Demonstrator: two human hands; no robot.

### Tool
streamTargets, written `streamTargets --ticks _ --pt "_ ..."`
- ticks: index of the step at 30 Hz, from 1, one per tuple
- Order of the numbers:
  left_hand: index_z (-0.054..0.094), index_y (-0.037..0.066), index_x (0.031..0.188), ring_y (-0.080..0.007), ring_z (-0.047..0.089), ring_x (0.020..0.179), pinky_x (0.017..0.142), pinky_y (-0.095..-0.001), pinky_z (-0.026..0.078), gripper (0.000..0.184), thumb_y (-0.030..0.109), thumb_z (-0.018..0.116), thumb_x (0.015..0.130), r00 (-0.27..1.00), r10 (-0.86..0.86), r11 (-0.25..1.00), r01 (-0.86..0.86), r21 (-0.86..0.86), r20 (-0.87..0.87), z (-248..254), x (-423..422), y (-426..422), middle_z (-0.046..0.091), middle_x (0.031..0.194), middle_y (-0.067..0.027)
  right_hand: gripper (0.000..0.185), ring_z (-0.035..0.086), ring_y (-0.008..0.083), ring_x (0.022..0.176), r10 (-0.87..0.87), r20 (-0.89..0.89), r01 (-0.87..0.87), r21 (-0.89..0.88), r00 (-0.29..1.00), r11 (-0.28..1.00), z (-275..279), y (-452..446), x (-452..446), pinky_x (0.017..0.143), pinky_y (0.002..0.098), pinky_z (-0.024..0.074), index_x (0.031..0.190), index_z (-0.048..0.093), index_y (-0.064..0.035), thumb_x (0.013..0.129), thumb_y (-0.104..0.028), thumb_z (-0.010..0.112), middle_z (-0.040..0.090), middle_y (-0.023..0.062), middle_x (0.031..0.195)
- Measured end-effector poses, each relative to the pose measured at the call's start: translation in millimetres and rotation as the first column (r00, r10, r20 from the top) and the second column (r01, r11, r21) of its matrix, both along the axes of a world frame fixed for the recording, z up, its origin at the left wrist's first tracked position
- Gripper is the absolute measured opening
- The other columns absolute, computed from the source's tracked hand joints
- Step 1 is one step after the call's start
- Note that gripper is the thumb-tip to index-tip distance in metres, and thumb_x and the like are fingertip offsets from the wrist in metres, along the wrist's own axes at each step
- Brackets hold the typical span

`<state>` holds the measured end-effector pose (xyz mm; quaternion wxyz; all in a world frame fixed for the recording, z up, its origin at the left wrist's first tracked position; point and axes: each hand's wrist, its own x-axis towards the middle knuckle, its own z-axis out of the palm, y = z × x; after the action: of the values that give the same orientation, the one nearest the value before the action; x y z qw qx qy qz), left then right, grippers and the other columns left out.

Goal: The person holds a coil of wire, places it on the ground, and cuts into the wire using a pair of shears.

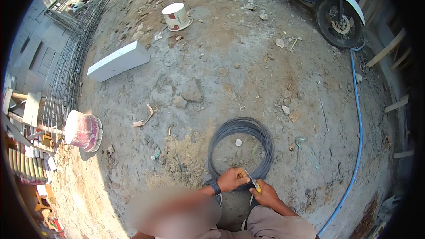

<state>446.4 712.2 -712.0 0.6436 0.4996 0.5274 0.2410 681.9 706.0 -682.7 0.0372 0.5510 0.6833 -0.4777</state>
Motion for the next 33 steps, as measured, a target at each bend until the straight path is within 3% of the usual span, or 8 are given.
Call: streamTargets --ticks 2,3,11,18,20,24,29,33 --pt "0.065 0.002 0.091 -0.0076 0.054 0.07 0.063 -0.0297 0.047 0.025 0.023 0.078 0.096 0.999 0.009 1.0 -0.009 0.019 -0.036 -4 3 -4 0.063 0.076 0.0 0.042 0.067 0.048 0.098 0.022 0.009 -0.022 0.01 1.0 1.0 -10 -3 4 0.081 0.0534 0.0522 0.12 0.06 -0.0048 0.095 -0.037 0.068 0.069 0.0263 0.104" --pt "0.064 0.002 0.091 -0.0078 0.055 0.07 0.063 -0.0302 0.047 0.026 0.023 0.078 0.096 1.0 0.017 1.0 -0.017 -0.005 -0.016 -13 4 -6 0.064 0.075 -0.0002 0.051 0.066 0.0475 0.109 0.067 0.067 -0.062 -0.073 0.995 0.995 2 4 1 0.092 0.0544 0.0521 0.133 0.058 -0.0039 0.095 -0.038 0.065 0.069 0.0263 0.118" --pt "0.066 0.002 0.09 -0.0106 0.058 0.071 0.065 -0.0329 0.049 0.031 0.029 0.081 0.092 0.992 -0.085 0.996 0.085 -0.008 -0.096 -6 -1 2 0.066 0.076 -0.0038 0.057 0.064 0.0465 0.115 0.117 0.002 -0.116 -0.056 0.993 0.992 0 4 4 0.098 0.0525 0.0501 0.139 0.053 -0.0039 0.096 -0.04 0.061 0.068 0.0265 0.121" --pt "0.065 0.003 0.089 -0.0114 0.056 0.07 0.064 -0.0332 0.047 0.033 0.031 0.082 0.09 0.999 0.002 0.998 0.001 -0.059 0.048 -12 3 -1 0.064 0.075 -0.0039 0.043 0.068 0.0466 0.101 -0.013 0.014 0.014 -0.024 1.0 1.0 -3 -2 -1 0.086 0.0519 0.053 0.125 0.062 -0.004 0.097 -0.036 0.065 0.07 0.0264 0.105" --pt "0.065 0.004 0.089 -0.0109 0.056 0.069 0.063 -0.0327 0.046 0.032 0.03 0.082 0.091 1.0 -0.009 0.999 0.009 -0.034 0.0 -12 4 0 0.063 0.074 -0.0032 0.04 0.069 0.0467 0.097 -0.027 0.022 0.027 -0.006 0.999 1.0 -8 -3 -1 0.083 0.0524 0.0532 0.12 0.063 -0.0042 0.097 -0.037 0.065 0.071 0.0258 0.099" --pt "0.064 0.005 0.089 -0.0096 0.054 0.068 0.062 -0.0314 0.045 0.029 0.029 0.081 0.091 0.997 -0.05 0.998 0.049 -0.027 -0.058 -11 2 4 0.063 0.075 -0.0015 0.039 0.069 0.0472 0.094 -0.033 0.058 0.035 -0.031 0.998 0.999 -6 -1 -5 0.081 0.0529 0.0528 0.116 0.063 -0.0046 0.096 -0.038 0.067 0.071 0.0255 0.095" --pt "0.065 0.004 0.09 -0.009 0.055 0.068 0.062 -0.0307 0.046 0.028 0.026 0.082 0.092 0.998 -0.005 0.997 0.01 -0.08 0.06 -17 1 3 0.063 0.074 -0.0005 0.039 0.069 0.0474 0.092 0.016 0.061 -0.012 -0.058 0.998 0.998 -8 4 0 0.08 0.0526 0.0527 0.115 0.062 -0.0044 0.096 -0.038 0.067 0.07 0.0255 0.094" --pt "0.066 0.003 0.09 -0.0089 0.058 0.07 0.063 -0.03 0.048 0.027 0.025 0.082 0.093 0.999 -0.049 0.999 0.049 -0.007 -0.02 -16 -1 1 0.066 0.076 -0.0008 0.051 0.066 0.0467 0.11 0.07 0.041 -0.063 -0.15 0.997 0.987 -5 5 3 0.092 0.0515 0.0525 0.132 0.058 -0.0052 0.097 -0.041 0.065 0.069 0.0263 0.117"
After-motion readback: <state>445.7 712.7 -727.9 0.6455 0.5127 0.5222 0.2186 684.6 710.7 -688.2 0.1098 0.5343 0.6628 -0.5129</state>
